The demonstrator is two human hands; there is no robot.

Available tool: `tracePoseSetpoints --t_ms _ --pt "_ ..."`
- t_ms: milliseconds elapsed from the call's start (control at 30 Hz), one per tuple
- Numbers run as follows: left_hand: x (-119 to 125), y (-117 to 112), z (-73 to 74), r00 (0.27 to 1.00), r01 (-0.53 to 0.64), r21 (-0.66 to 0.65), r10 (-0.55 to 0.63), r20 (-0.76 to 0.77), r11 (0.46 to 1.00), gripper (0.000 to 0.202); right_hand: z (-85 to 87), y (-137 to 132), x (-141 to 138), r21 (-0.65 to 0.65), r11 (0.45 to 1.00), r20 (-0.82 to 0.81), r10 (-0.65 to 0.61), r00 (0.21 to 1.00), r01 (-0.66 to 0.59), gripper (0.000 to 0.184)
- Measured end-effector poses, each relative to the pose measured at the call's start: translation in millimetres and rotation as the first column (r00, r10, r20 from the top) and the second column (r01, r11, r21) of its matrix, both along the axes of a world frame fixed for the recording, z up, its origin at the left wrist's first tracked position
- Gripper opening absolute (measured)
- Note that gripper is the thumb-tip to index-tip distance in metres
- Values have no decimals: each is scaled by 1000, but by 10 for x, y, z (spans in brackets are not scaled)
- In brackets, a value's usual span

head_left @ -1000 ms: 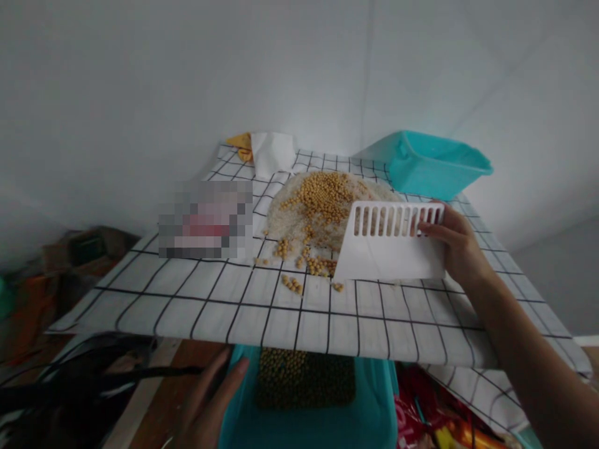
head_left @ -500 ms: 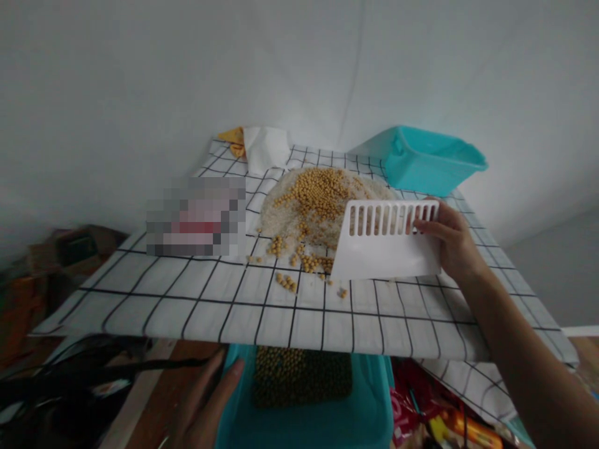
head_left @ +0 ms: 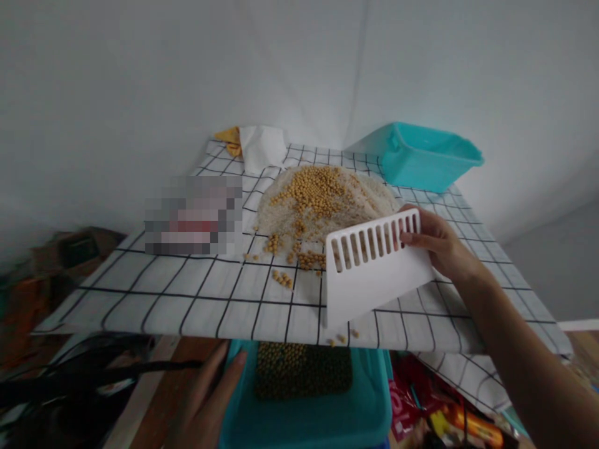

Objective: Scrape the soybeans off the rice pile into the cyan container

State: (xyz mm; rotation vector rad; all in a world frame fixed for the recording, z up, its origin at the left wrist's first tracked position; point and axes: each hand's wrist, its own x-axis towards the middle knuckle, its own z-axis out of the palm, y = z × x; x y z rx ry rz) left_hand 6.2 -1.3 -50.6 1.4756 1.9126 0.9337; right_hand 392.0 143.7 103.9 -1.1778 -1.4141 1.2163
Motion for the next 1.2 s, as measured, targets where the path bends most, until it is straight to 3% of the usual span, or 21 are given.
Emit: tracePoseSetpoints --t_ms 67,200,300,467,633,900,1000,1100,1200 --pt "130 73 129 989 -107 -94 116 89 990 32 1 11 3 42 997 -23 -66 998 67 21" --pt "319 215 365 958 -193 -236 235 166 952 41 -27 90 46 182 946 -22 -269 963 268 15" --pt "356 256 453 922 -248 -291 317 221 924 40 -51 128 67 233 916 -8 -336 942 328 13" --pt "333 182 397 936 -206 -184 249 250 961 23 -43 83 -1 180 944 19 -285 958 277 22" --pt "298 111 318 955 -177 -56 186 232 983 24 -28 3 -118 58 977 1 -206 978 206 27" --pt "306 239 312 908 -231 -203 285 306 952 32 -90 -7 -254 49 999 38 -9 999 7 26" --pt "340 242 302 895 -224 -224 291 337 948 41 -83 12 -260 69 996 32 -59 998 57 25" --pt "334 221 284 896 -216 -213 280 345 953 40 -53 12 -250 74 982 2 -174 985 173 27" --pt "283 214 268 898 -210 -221 277 342 952 40 -36 -12 -258 80 974 -2 -210 978 210 29"
